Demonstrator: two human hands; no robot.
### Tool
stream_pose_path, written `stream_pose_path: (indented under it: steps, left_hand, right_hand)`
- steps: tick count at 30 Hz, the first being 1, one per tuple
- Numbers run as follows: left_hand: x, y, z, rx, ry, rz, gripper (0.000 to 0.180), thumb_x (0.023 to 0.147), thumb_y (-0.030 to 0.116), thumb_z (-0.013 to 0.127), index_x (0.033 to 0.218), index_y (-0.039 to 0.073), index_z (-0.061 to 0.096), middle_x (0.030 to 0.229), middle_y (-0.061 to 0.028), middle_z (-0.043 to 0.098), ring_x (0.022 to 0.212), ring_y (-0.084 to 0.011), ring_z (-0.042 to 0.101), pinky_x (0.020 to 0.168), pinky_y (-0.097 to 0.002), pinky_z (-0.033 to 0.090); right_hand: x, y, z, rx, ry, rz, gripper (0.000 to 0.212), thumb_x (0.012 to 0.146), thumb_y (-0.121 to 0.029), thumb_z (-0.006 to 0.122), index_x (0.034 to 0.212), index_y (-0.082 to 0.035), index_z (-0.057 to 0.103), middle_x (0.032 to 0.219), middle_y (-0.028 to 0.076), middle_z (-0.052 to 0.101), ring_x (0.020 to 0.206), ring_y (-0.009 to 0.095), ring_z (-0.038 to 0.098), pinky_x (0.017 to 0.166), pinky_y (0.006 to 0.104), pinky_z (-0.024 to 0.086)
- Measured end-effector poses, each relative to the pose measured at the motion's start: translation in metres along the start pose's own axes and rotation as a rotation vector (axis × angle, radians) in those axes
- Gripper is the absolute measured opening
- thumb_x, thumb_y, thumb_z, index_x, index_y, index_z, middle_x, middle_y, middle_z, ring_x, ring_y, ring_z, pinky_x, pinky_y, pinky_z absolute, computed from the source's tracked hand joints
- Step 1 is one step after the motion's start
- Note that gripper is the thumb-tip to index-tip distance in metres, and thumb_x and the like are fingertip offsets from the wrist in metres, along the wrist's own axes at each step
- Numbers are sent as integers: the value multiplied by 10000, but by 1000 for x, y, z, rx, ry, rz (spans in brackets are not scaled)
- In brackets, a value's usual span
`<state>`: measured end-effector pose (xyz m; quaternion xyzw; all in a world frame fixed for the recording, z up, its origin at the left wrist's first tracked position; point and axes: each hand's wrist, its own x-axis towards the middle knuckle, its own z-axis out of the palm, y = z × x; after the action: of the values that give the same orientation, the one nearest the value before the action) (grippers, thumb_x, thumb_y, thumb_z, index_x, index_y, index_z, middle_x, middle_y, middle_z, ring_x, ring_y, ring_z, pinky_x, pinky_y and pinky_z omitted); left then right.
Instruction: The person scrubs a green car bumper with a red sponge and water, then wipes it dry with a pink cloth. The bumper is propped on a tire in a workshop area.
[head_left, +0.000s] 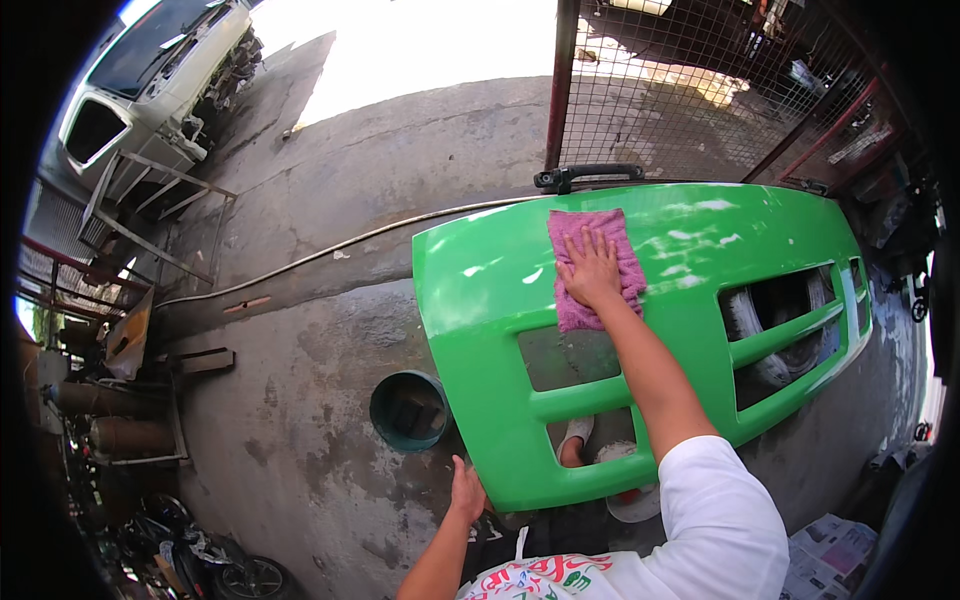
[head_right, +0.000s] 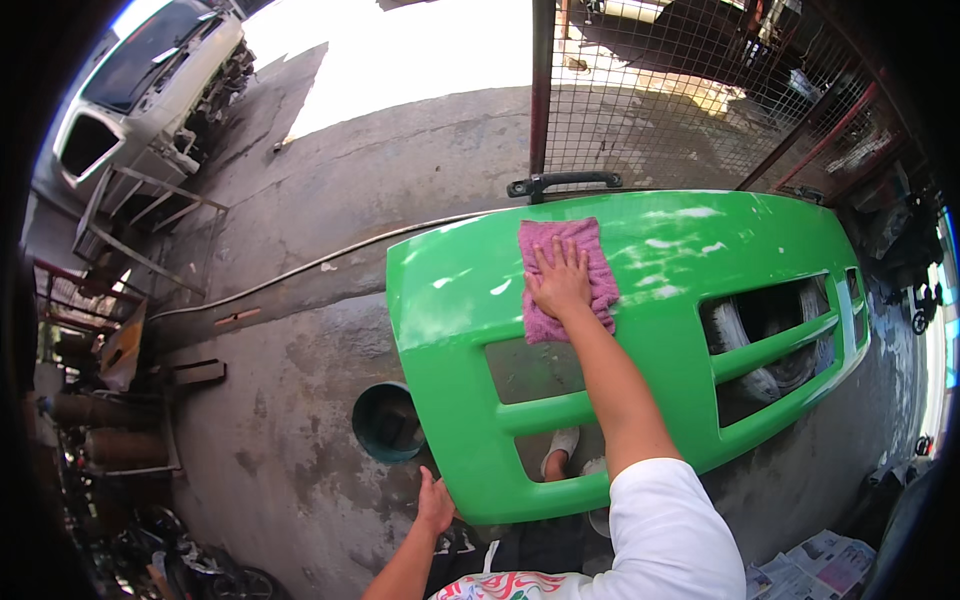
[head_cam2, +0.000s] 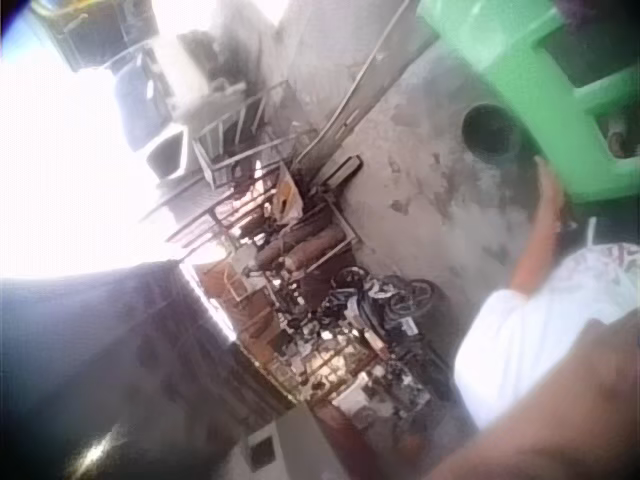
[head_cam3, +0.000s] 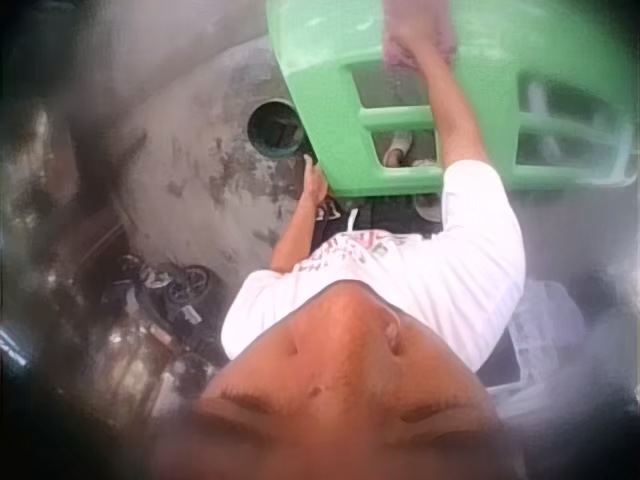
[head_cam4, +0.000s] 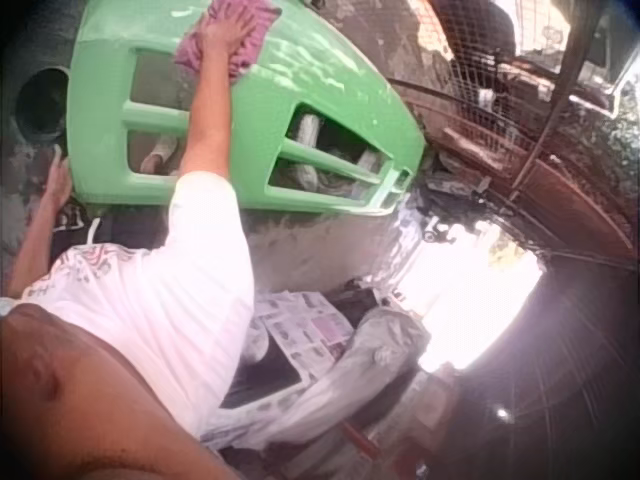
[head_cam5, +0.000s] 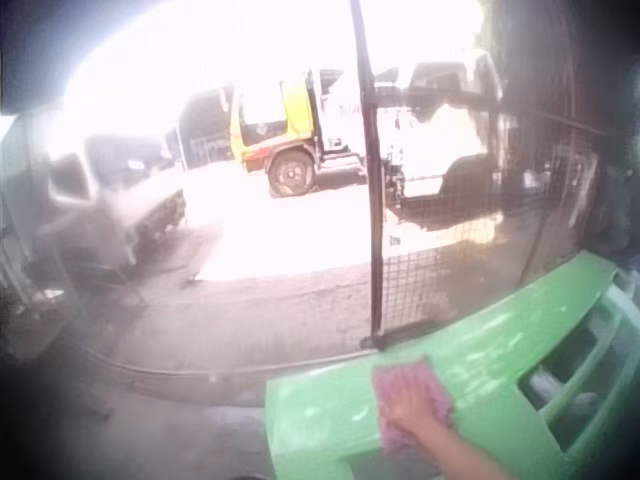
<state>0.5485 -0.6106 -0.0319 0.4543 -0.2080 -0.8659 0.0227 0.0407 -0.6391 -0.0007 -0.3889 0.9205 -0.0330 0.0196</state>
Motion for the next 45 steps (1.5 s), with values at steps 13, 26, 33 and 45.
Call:
stream_pose_path:
  steps: [13,26,33,45]
  left_hand:
    - [1,25,-29,-59,-279,-239,1197,885,925,83,1584,-7,355,1632,-175,391,1519,-331,322,1227,-478,215]
    - [11,32,-47,-144,101,-16,1110,922,877,307,1612,9,257,1687,-213,238,1574,-353,198,1243,-595,98]
    - [20,43,-45,275,-118,62,968,995,807,227,1486,23,511,1451,-146,579,1395,-277,465,1187,-444,246]
    - [1,54,6,260,57,-63,1100,915,899,271,1515,-13,411,1470,-160,523,1302,-305,528,1093,-486,388]
  right_hand:
    - [-23,-243,42,61,-103,-945,557,979,-588,492,1404,-264,647,1633,128,401,1534,373,303,1255,580,191]
    - [-390,-196,15,145,-201,-681,484,922,-490,645,1349,-263,659,1687,81,320,1582,340,213,1274,581,83]
    - [-392,-177,31,161,-98,-547,701,927,-554,610,1569,-317,459,1708,86,267,1588,364,179,1272,596,49]
    - [-214,-234,41,86,119,249,775,979,-610,516,1631,-241,319,1650,317,218,1488,509,298,1214,614,241]
